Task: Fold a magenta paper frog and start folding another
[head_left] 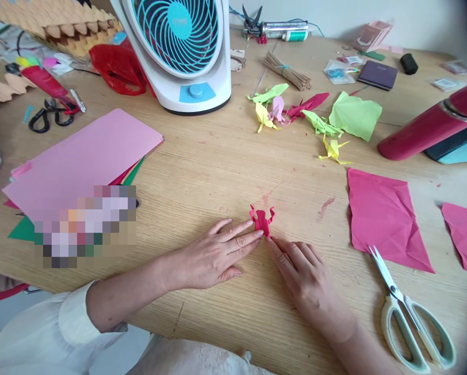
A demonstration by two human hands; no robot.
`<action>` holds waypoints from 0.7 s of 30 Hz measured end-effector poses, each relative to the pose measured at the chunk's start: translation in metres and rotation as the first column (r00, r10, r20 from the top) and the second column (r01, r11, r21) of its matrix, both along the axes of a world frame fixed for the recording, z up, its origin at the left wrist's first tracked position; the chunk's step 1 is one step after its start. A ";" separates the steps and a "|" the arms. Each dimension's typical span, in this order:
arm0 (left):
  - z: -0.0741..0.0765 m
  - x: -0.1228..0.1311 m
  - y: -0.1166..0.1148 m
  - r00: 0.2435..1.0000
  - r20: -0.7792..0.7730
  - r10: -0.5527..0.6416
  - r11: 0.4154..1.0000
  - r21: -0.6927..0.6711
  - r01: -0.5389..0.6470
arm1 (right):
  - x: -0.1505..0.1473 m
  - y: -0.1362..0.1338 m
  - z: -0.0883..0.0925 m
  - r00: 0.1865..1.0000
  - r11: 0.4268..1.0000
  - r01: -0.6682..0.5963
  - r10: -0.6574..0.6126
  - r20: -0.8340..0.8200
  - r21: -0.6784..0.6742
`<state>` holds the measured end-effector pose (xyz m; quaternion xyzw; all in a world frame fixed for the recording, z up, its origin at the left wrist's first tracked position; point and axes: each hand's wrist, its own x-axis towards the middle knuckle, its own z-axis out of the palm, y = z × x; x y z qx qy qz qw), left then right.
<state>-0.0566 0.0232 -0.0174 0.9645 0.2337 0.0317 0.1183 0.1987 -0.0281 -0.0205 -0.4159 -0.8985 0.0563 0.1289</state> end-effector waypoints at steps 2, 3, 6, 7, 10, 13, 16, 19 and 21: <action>0.000 0.000 0.000 1.000 -0.005 -0.007 1.000 0.004 0.007 | -0.002 0.001 0.001 1.000 1.000 0.010 -0.010 0.012 -0.015; 0.000 0.000 0.000 1.000 -0.002 -0.007 1.000 0.004 0.007 | -0.003 0.002 0.002 1.000 1.000 0.016 -0.015 0.014 -0.022; 0.000 0.000 0.001 1.000 0.026 0.002 1.000 0.001 -0.002 | -0.004 0.003 0.002 0.999 0.999 0.032 -0.032 0.000 -0.027; 0.000 0.000 0.001 0.999 0.031 0.005 1.000 0.000 -0.005 | -0.004 0.003 0.001 0.999 0.999 0.032 -0.032 -0.008 -0.029; 0.001 0.000 0.002 0.999 0.041 0.010 1.000 0.005 -0.010 | -0.002 0.003 -0.003 0.999 0.998 0.033 -0.034 -0.039 -0.046; 0.000 0.000 0.003 0.998 0.055 0.015 1.000 0.002 -0.015 | 0.000 0.004 -0.006 0.997 0.997 0.037 -0.043 -0.071 -0.075; 0.000 0.000 0.005 0.998 0.054 0.012 1.000 -0.009 -0.012 | 0.000 0.005 -0.007 0.994 0.995 0.042 -0.051 -0.101 -0.090; 0.000 0.000 0.008 0.999 0.047 0.005 1.000 -0.005 -0.005 | 0.000 0.005 -0.006 0.993 0.994 0.049 -0.059 -0.104 -0.099; 0.001 0.000 0.009 1.000 0.031 0.003 1.000 -0.009 -0.003 | 0.000 0.006 -0.006 0.993 0.994 0.049 -0.060 -0.105 -0.102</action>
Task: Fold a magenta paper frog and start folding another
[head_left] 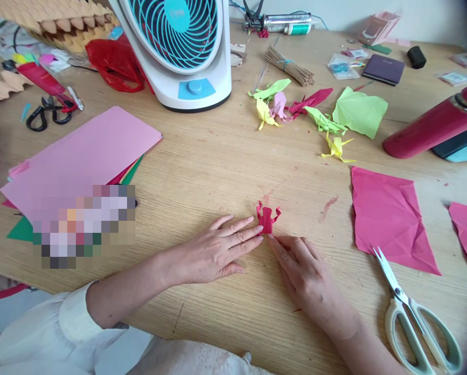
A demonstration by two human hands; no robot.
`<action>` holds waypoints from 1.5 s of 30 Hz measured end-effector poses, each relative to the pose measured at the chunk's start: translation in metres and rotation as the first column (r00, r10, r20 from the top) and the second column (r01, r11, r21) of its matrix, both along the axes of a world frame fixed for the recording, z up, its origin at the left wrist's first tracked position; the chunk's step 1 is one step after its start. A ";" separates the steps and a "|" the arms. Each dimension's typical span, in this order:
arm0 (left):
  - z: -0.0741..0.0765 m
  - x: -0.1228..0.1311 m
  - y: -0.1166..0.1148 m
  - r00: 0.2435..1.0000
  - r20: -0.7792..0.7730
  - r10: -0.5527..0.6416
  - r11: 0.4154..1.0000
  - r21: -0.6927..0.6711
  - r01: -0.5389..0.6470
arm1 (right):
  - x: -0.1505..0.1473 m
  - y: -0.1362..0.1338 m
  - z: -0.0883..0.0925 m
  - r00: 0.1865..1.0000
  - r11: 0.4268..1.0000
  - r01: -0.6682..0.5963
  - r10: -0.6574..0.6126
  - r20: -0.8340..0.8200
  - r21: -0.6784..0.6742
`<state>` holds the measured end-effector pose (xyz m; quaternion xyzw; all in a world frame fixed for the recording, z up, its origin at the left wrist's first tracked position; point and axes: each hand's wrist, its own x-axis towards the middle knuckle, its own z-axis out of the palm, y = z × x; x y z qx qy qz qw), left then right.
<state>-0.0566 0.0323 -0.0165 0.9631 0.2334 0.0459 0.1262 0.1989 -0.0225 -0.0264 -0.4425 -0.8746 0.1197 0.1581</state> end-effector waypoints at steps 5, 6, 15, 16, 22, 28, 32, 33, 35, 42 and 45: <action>0.001 0.001 0.001 1.000 -0.016 0.011 0.999 -0.033 -0.011 | -0.001 0.002 0.001 1.000 1.000 0.000 0.000 -0.017 0.019; 0.001 0.001 0.001 1.000 -0.014 0.010 0.999 -0.040 -0.011 | -0.001 0.003 0.001 1.000 1.000 0.001 -0.001 -0.020 0.024; 0.002 0.003 0.001 1.000 -0.015 0.010 0.999 -0.049 -0.011 | -0.005 0.000 0.001 0.999 1.000 0.007 -0.008 0.052 0.026; 0.002 0.004 0.000 1.000 -0.021 0.012 0.999 -0.048 -0.013 | -0.006 0.000 0.000 0.997 0.999 0.006 -0.009 0.071 0.039; 0.000 0.007 -0.003 0.999 -0.032 -0.007 0.999 -0.050 0.005 | -0.016 -0.002 0.000 0.982 0.979 0.026 -0.063 0.181 0.202; -0.001 0.009 -0.010 0.999 -0.044 -0.002 1.000 -0.018 0.001 | -0.022 -0.010 -0.001 0.981 0.971 0.119 -0.147 0.126 0.207; -0.003 0.012 -0.016 0.998 -0.055 0.042 0.999 -0.019 -0.043 | -0.023 -0.018 -0.002 0.975 0.970 0.192 -0.206 0.087 0.150; -0.003 0.013 -0.017 0.997 -0.063 0.045 0.999 -0.025 -0.047 | -0.023 -0.020 -0.002 0.973 0.969 0.198 -0.212 0.092 0.145; -0.003 0.013 -0.019 0.995 -0.083 0.057 0.997 -0.040 -0.060 | -0.023 -0.022 -0.003 0.970 0.969 0.203 -0.218 0.109 0.139; -0.002 0.016 -0.023 0.991 -0.085 0.106 0.993 -0.045 -0.110 | -0.024 -0.029 -0.009 0.956 0.963 0.229 -0.250 0.156 0.140; -0.001 0.018 -0.024 0.990 -0.096 0.104 0.992 -0.058 -0.110 | -0.025 -0.034 -0.009 0.952 0.963 0.230 -0.253 0.173 0.142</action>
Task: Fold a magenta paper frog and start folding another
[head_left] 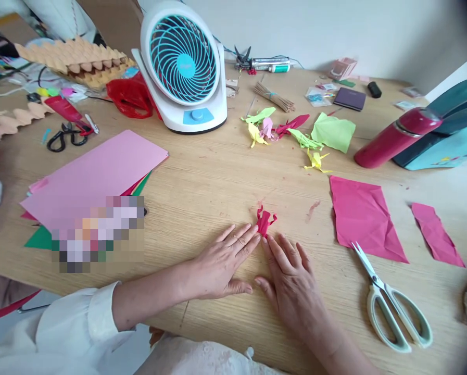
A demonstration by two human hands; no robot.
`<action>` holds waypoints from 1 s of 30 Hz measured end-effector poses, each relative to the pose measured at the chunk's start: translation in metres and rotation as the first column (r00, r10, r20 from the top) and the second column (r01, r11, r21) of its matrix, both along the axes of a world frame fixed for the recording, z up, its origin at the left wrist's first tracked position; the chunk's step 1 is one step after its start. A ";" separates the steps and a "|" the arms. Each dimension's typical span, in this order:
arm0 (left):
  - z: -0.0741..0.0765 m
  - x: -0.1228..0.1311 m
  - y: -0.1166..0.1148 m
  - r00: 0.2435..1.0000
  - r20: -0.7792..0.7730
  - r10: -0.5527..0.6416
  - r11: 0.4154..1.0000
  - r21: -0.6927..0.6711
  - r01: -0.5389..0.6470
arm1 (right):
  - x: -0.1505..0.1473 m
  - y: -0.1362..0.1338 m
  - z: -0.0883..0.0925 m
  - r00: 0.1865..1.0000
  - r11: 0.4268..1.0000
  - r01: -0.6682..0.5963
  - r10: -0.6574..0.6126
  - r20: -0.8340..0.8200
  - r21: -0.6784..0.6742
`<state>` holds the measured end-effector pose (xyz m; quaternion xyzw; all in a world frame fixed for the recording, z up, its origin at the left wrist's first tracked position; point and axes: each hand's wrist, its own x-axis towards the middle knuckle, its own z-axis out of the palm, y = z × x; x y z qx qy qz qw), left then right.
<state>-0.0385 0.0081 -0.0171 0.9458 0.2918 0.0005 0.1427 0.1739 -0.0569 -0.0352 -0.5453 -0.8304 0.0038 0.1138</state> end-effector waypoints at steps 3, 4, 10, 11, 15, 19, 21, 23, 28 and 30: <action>0.000 0.000 -0.001 1.000 -0.013 0.005 1.000 -0.013 -0.005 | 0.000 -0.007 0.003 0.999 1.000 -0.025 0.025 0.027 -0.018; -0.001 0.000 -0.001 1.000 -0.015 0.008 1.000 -0.016 -0.009 | 0.000 -0.009 0.004 0.999 0.999 -0.040 0.040 0.035 -0.026; -0.002 -0.001 -0.002 0.999 0.027 0.037 0.998 -0.054 -0.035 | 0.007 -0.008 0.004 0.995 0.996 -0.084 0.086 0.057 -0.029; -0.001 0.000 -0.002 0.998 0.033 0.047 0.997 -0.066 -0.044 | 0.009 -0.005 0.002 0.994 0.996 -0.089 0.090 0.054 -0.021; 0.000 0.001 -0.001 0.987 0.095 0.133 0.991 -0.044 -0.129 | 0.012 0.002 -0.004 0.996 0.997 -0.076 0.076 0.040 0.005; -0.002 -0.003 0.002 0.954 0.212 0.213 0.976 -0.001 -0.218 | 0.013 0.000 -0.007 0.999 0.999 -0.020 0.019 0.030 0.029; -0.002 -0.005 0.007 0.929 0.274 0.248 0.965 0.020 -0.263 | 0.015 -0.004 -0.006 0.999 0.999 -0.014 0.012 0.033 0.039; -0.001 -0.005 0.014 0.900 0.334 0.280 0.949 0.041 -0.311 | 0.018 -0.006 -0.004 0.999 0.998 -0.022 0.020 0.036 0.055; 0.000 0.003 0.032 0.876 0.350 0.331 0.928 0.045 -0.369 | 0.023 -0.001 0.002 0.999 0.997 -0.042 0.042 0.003 0.071; -0.001 0.007 0.037 0.881 0.340 0.330 0.932 0.033 -0.361 | 0.023 0.003 0.003 0.998 0.997 -0.047 0.049 -0.030 0.053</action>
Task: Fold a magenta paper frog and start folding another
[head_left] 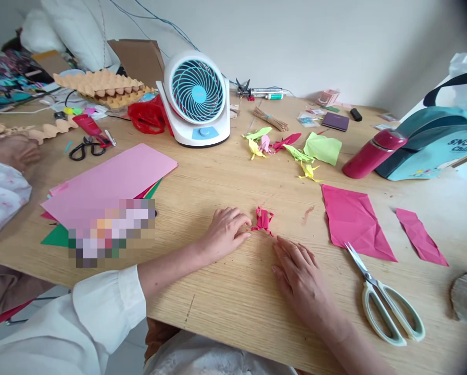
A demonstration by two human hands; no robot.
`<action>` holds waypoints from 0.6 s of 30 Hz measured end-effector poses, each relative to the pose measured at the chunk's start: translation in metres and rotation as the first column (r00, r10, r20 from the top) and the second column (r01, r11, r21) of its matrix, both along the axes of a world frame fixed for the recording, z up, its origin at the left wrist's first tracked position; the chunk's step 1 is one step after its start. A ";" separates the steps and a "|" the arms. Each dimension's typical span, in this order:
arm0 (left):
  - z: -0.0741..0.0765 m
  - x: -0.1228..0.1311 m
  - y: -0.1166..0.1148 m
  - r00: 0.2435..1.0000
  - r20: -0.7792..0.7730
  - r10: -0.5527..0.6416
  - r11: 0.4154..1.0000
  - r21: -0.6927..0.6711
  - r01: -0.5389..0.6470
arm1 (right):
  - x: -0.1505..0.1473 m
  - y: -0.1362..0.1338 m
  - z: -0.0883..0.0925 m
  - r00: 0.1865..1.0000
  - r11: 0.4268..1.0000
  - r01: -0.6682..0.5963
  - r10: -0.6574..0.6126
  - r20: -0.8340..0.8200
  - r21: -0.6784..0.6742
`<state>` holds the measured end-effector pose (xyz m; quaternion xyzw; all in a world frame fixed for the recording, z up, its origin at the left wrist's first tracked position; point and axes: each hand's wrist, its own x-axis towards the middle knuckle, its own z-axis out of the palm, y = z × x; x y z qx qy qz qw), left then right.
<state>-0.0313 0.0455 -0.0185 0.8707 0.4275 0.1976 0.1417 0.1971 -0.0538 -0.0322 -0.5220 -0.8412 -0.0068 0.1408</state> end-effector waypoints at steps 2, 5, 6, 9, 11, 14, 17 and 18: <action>-0.002 0.003 0.003 1.000 0.003 -0.006 1.000 -0.013 0.006 | 0.000 0.005 0.001 1.000 1.000 -0.002 0.001 -0.023 -0.016; -0.004 0.007 0.008 1.000 0.011 -0.003 1.000 -0.016 0.003 | -0.002 0.014 0.002 1.000 1.000 0.001 -0.001 -0.024 -0.027; -0.004 0.008 0.010 1.000 0.014 0.000 1.000 -0.011 0.001 | -0.003 0.018 0.002 1.000 1.000 0.001 -0.001 -0.017 -0.030; -0.004 0.013 0.017 1.000 0.018 0.006 1.000 0.006 -0.006 | -0.006 0.032 0.002 1.000 0.999 0.002 -0.002 0.002 -0.045; -0.004 0.016 0.022 0.999 0.034 0.023 1.000 0.010 -0.024 | -0.006 0.041 0.001 1.000 0.999 0.009 -0.009 -0.002 -0.042; -0.006 0.018 0.027 0.994 0.090 0.054 0.999 -0.010 -0.053 | -0.002 0.047 -0.002 0.998 0.999 0.037 -0.037 -0.055 -0.009; -0.009 0.016 0.028 0.987 0.149 0.064 0.997 -0.039 -0.059 | 0.004 0.045 -0.004 0.985 0.998 0.068 -0.068 -0.161 -0.001; -0.009 0.015 0.028 0.983 0.168 0.074 0.997 -0.048 -0.066 | 0.006 0.044 -0.003 0.976 0.997 0.076 -0.076 -0.203 -0.008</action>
